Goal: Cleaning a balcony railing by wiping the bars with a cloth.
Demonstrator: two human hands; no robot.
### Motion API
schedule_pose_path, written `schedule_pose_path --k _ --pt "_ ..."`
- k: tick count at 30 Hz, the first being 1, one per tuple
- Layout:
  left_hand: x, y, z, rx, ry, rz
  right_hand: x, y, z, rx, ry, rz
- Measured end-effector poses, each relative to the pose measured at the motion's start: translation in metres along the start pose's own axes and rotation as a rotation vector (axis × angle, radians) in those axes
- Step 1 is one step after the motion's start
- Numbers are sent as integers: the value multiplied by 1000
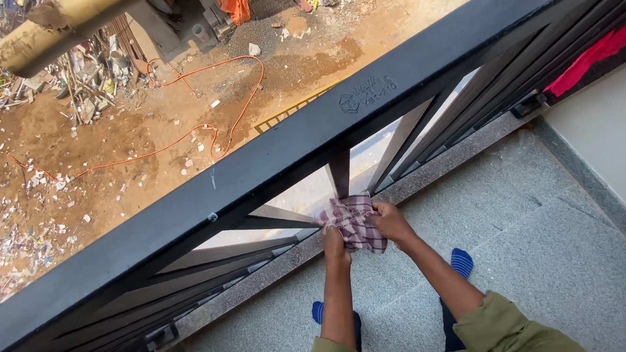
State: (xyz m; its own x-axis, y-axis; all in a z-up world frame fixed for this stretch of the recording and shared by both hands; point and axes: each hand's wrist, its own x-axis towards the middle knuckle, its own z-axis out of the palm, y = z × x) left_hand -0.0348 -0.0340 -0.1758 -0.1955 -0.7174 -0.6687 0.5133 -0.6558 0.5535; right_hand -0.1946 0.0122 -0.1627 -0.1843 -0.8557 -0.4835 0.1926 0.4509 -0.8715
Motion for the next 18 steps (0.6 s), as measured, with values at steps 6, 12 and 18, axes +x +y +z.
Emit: schedule_pose_path --k 6,12,18 --pt "-77 15 21 48 31 406 -62 -42 1 63 40 -451" --pt "-34 9 15 932 121 1093 -35 -68 9 -105 171 -361" --pt "-60 11 19 54 50 89 -21 -25 -8 75 20 -182"
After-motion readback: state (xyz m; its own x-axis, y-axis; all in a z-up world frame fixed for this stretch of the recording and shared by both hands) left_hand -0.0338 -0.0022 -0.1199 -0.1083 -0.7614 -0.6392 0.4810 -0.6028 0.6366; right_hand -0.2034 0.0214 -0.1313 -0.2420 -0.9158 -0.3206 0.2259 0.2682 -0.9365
